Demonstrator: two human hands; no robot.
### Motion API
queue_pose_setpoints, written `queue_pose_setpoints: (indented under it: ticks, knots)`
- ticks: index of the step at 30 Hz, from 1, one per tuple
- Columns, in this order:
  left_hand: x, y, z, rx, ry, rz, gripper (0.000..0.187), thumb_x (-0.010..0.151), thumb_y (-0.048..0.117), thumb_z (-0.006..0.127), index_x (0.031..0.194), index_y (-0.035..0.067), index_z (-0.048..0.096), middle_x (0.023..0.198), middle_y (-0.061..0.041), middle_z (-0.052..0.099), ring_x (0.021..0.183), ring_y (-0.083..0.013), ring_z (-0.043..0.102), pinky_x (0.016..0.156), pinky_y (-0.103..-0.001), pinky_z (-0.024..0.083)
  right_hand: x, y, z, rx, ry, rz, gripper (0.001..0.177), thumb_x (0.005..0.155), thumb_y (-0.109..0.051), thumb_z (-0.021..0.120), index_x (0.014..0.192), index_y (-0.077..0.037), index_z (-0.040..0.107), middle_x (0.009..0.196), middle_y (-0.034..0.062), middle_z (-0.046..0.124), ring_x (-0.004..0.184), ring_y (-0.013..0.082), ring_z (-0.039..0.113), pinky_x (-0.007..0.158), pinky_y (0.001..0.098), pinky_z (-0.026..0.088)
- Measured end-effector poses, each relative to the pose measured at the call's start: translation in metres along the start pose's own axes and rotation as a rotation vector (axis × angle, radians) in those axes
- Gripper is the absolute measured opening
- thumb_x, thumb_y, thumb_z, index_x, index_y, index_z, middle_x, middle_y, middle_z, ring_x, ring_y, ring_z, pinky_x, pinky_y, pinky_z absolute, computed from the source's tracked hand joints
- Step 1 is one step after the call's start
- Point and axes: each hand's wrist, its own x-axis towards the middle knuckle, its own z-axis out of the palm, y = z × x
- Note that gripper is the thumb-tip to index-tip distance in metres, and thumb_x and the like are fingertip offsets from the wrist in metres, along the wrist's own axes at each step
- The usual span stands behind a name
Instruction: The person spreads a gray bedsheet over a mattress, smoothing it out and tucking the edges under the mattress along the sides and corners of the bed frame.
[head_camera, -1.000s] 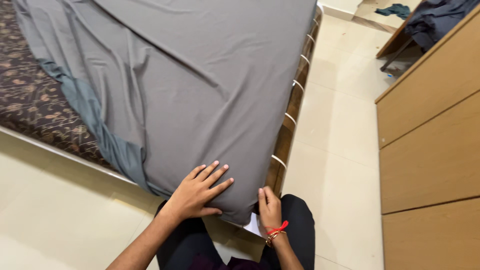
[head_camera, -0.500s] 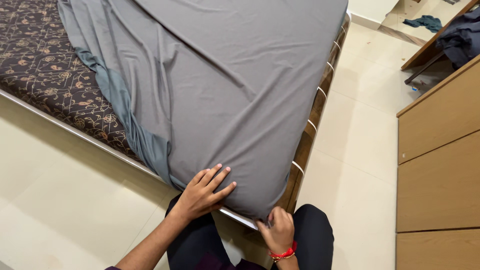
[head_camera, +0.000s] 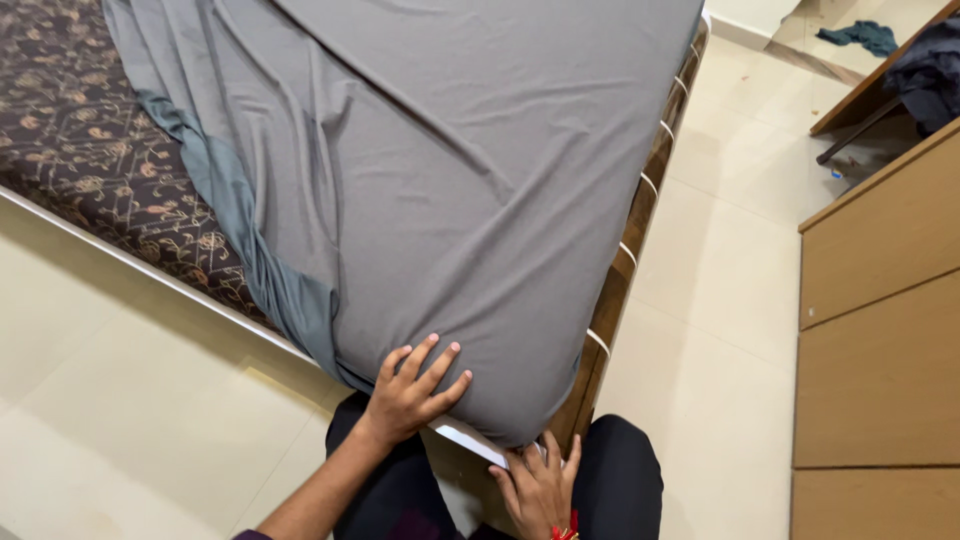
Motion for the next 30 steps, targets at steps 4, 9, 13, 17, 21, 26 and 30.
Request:
queue_pose_setpoints:
  ticks: [4, 9, 13, 17, 21, 26, 30]
  knots:
    - [0.006, 0.002, -0.004, -0.050, -0.017, -0.023, 0.042, 0.092, 0.033, 0.064, 0.133, 0.029, 0.059, 0.151, -0.005, 0.055, 0.140, -0.0289, 0.050, 0.111, -0.047, 0.034, -0.005, 0.017, 0.006, 0.102, -0.035, 0.037, 0.024, 0.077, -0.031, 0.080, 0.091, -0.012, 0.082, 0.108, 0.0109, 0.069, 0.116, 0.0399, 0.053, 0.103, 0.0686, 0.031]
    - [0.022, -0.020, -0.047, -0.467, -0.413, -0.043, 0.077, 0.071, 0.036, 0.079, 0.142, 0.021, 0.054, 0.155, -0.012, 0.043, 0.143, -0.0341, 0.037, 0.106, -0.052, 0.033, -0.001, 0.032, -0.023, 0.287, -0.075, 0.370, 0.027, 0.086, -0.038, 0.084, 0.103, -0.019, 0.077, 0.115, -0.0029, 0.075, 0.118, 0.0205, 0.069, 0.111, 0.0397, 0.051]
    - [0.038, -0.030, -0.054, -0.231, -0.458, 0.026, 0.096, 0.059, 0.038, 0.086, 0.148, 0.027, 0.053, 0.161, -0.010, 0.041, 0.148, -0.0345, 0.035, 0.109, -0.053, 0.031, 0.051, 0.010, -0.054, 0.247, 0.055, -0.028, 0.078, 0.066, -0.027, 0.090, 0.133, -0.007, 0.057, 0.147, 0.0218, 0.044, 0.139, 0.0462, 0.035, 0.112, 0.0589, 0.030]
    - [0.042, -0.038, -0.048, -0.262, -0.454, -0.117, 0.105, 0.045, 0.047, 0.091, 0.142, 0.027, 0.056, 0.155, -0.011, 0.043, 0.144, -0.0382, 0.036, 0.109, -0.062, 0.028, 0.078, -0.002, -0.048, 0.152, -0.097, -0.047, 0.089, 0.058, -0.020, 0.091, 0.138, -0.019, 0.053, 0.155, 0.0152, 0.037, 0.145, 0.0437, 0.026, 0.115, 0.0626, 0.024]
    - [0.034, -0.040, -0.041, -0.235, -0.427, -0.118, 0.104, 0.045, 0.051, 0.088, 0.141, 0.027, 0.057, 0.154, -0.009, 0.046, 0.142, -0.0360, 0.040, 0.110, -0.061, 0.031, 0.070, -0.001, -0.032, 0.171, -0.023, -0.048, 0.089, 0.056, -0.018, 0.089, 0.137, -0.021, 0.054, 0.154, 0.0151, 0.039, 0.146, 0.0433, 0.027, 0.117, 0.0644, 0.024]
    - [0.016, -0.034, -0.034, -0.211, -0.319, -0.110, 0.099, 0.055, 0.058, 0.085, 0.143, 0.023, 0.055, 0.156, -0.009, 0.045, 0.144, -0.0358, 0.039, 0.112, -0.060, 0.029, 0.062, 0.010, -0.014, 0.113, 0.108, -0.151, 0.088, 0.059, -0.025, 0.089, 0.138, -0.021, 0.053, 0.152, 0.0159, 0.041, 0.142, 0.0425, 0.032, 0.111, 0.0648, 0.029]
    - [0.011, -0.018, -0.039, -0.153, -0.393, -0.170, 0.100, 0.054, 0.054, 0.084, 0.145, 0.025, 0.054, 0.159, -0.008, 0.042, 0.148, -0.0332, 0.033, 0.116, -0.057, 0.021, 0.059, 0.021, -0.017, 0.074, 0.185, -0.274, 0.082, 0.068, -0.031, 0.087, 0.142, -0.022, 0.053, 0.152, 0.0153, 0.043, 0.141, 0.0394, 0.036, 0.105, 0.0600, 0.034]
